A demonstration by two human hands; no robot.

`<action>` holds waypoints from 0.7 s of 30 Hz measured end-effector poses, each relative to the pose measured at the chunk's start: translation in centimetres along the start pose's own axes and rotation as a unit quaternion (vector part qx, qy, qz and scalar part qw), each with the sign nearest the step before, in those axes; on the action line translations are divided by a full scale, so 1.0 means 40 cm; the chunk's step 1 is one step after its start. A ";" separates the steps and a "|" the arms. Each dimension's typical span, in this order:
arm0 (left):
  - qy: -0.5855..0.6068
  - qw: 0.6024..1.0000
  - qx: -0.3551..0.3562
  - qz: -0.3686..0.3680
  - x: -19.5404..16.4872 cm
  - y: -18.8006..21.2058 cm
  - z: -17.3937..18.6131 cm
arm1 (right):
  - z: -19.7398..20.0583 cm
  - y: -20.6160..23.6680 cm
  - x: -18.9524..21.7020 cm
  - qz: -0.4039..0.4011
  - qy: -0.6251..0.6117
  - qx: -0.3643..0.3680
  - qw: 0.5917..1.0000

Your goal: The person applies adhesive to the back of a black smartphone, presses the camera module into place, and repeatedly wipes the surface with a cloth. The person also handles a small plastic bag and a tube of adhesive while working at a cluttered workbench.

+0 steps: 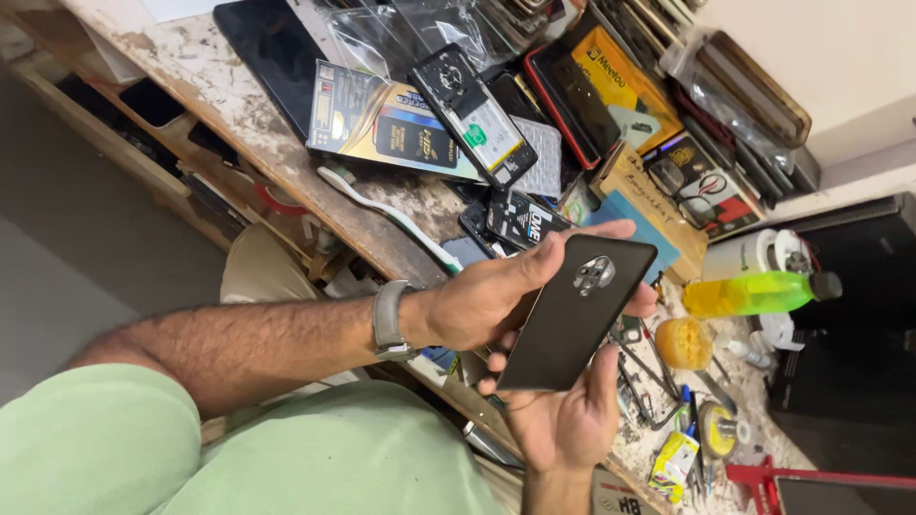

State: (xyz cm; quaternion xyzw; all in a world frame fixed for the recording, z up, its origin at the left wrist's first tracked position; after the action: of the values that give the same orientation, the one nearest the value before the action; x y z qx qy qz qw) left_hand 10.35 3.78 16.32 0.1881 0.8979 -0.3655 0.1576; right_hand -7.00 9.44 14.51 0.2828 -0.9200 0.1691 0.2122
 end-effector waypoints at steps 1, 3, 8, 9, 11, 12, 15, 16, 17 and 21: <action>0.003 1.000 0.005 0.007 -0.006 -0.002 0.004 | -0.002 0.001 -0.006 -0.004 -0.006 -0.005 1.000; 0.054 0.998 0.027 0.004 -0.019 -0.003 0.011 | -0.007 -0.009 -0.018 -0.009 -0.018 -0.015 1.000; 0.060 0.998 0.004 -0.002 -0.063 0.008 0.033 | -0.019 -0.061 -0.050 -0.037 -0.014 -0.033 0.999; 0.089 0.996 -0.001 -0.001 -0.073 0.012 0.037 | -0.018 -0.069 -0.055 -0.040 -0.011 -0.039 0.998; 0.124 0.991 -0.041 0.013 -0.094 0.021 0.048 | -0.013 -0.086 -0.069 -0.051 -0.028 -0.033 0.998; 0.133 0.988 -0.077 0.026 -0.104 0.027 0.054 | -0.011 -0.092 -0.078 -0.060 -0.038 -0.029 0.997; 0.089 0.993 -0.070 0.016 -0.139 0.049 0.069 | -0.011 -0.116 -0.101 -0.072 -0.045 -0.038 0.996; 0.063 0.997 -0.048 0.002 -0.151 0.059 0.073 | -0.019 -0.124 -0.103 -0.064 -0.029 -0.047 0.996; 0.041 0.996 -0.076 0.003 -0.163 0.070 0.080 | -0.031 -0.135 -0.102 -0.057 -0.013 -0.055 0.997; -0.100 0.982 -0.155 -0.039 -0.210 0.131 0.103 | -0.074 -0.235 -0.023 0.050 0.236 -0.122 0.963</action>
State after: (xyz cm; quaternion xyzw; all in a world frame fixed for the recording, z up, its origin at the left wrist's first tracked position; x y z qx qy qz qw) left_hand 20.69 2.42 13.91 0.0889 0.9298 -0.2451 0.2596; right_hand 0.15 3.77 18.40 0.1600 -0.8706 0.1278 0.4473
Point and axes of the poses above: each hand's wrist, its own y-axis away from the middle knuckle, its own z-axis out of the back of the hand, x = y × z, the point moved 1 cm from there along -y, towards the middle knuckle, and after that the axes turned 1 degree about -z, right-handed, at the moved point
